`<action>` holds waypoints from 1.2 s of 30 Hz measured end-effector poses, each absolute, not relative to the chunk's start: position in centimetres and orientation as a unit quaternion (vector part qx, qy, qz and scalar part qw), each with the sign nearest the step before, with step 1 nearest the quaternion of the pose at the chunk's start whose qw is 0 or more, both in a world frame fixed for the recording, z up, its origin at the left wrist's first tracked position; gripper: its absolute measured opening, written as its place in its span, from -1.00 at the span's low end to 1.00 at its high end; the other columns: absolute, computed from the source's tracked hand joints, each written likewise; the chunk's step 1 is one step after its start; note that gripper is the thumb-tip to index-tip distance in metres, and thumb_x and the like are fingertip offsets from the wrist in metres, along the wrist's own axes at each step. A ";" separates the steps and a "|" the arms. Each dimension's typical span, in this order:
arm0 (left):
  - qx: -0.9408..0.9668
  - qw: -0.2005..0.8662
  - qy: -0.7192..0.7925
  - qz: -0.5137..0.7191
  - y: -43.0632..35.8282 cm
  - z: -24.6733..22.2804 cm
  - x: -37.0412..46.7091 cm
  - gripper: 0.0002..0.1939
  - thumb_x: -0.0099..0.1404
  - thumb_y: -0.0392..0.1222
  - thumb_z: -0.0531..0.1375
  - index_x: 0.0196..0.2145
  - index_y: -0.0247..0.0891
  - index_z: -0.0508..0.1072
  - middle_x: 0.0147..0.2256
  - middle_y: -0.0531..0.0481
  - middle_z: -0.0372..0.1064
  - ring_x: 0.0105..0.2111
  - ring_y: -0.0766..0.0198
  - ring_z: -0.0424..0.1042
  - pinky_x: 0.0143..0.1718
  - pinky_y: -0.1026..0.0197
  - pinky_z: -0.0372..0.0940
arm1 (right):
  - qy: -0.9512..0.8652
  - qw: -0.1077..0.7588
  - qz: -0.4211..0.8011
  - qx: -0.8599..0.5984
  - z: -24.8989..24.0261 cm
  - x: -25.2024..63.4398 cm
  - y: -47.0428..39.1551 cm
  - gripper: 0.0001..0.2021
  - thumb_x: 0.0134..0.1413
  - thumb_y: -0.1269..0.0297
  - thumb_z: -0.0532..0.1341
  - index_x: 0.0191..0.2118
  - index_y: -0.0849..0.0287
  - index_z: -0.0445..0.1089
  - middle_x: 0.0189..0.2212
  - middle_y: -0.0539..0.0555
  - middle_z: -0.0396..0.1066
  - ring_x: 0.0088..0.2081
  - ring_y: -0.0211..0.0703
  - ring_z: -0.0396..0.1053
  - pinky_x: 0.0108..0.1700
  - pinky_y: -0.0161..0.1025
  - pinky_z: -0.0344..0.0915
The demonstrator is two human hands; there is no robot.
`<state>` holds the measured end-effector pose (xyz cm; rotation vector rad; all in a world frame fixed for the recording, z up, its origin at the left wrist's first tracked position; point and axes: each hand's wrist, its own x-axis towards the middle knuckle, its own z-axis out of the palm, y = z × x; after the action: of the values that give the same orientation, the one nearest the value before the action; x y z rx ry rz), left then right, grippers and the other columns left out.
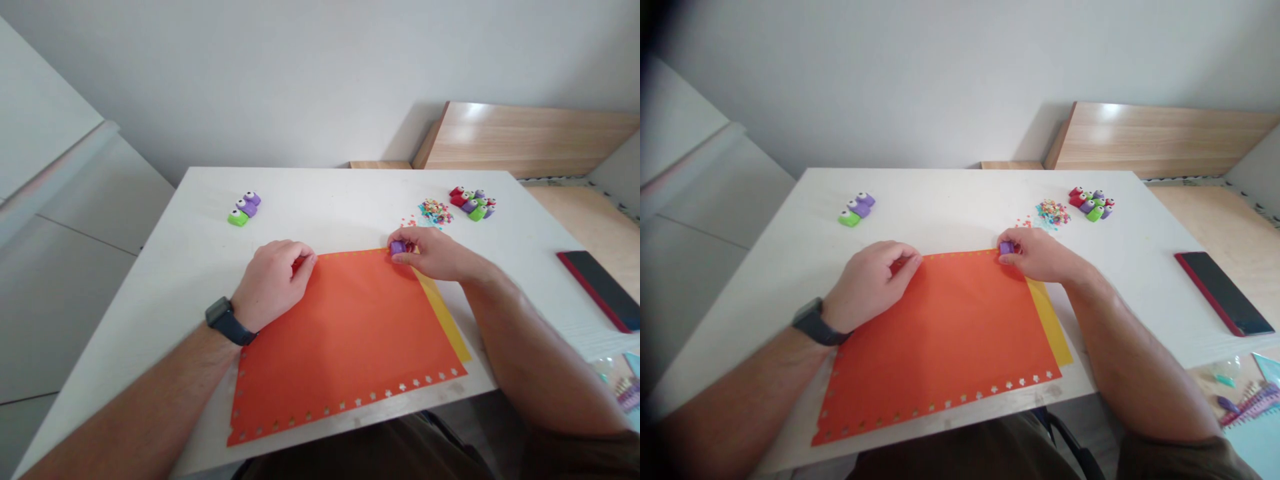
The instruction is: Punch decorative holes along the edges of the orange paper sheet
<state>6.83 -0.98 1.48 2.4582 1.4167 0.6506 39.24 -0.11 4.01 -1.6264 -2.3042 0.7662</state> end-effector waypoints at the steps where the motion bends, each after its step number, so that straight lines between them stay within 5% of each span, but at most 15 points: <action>1: 0.839 0.116 0.483 0.222 -1.0 1.5 6.8 -0.78 0.46 -0.14 0.07 -0.28 -0.20 0.48 -0.27 -0.08 0.53 -0.23 0.09 0.47 -0.15 0.05 0.30 | -0.784 0.110 0.260 -0.554 4.0 39.2 -0.1 -0.82 0.12 0.22 0.27 -0.16 0.09 0.51 -0.29 0.01 0.54 -0.28 -0.14 0.42 -0.19 -0.21 0.28; 36: 0.840 0.115 0.478 0.231 -1.0 1.5 6.8 -0.78 0.46 -0.15 0.08 -0.28 -0.21 0.49 -0.27 -0.08 0.54 -0.23 0.09 0.48 -0.15 0.05 0.31 | -0.800 0.090 0.236 -0.544 3.7 39.0 -0.1 -0.82 0.15 0.25 0.24 -0.13 0.12 0.49 -0.25 0.06 0.52 -0.24 -0.12 0.41 -0.17 -0.22 0.25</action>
<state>6.76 -1.02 1.47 2.4607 1.4003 0.6760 38.97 -0.07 3.74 -1.6173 -2.3802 0.7023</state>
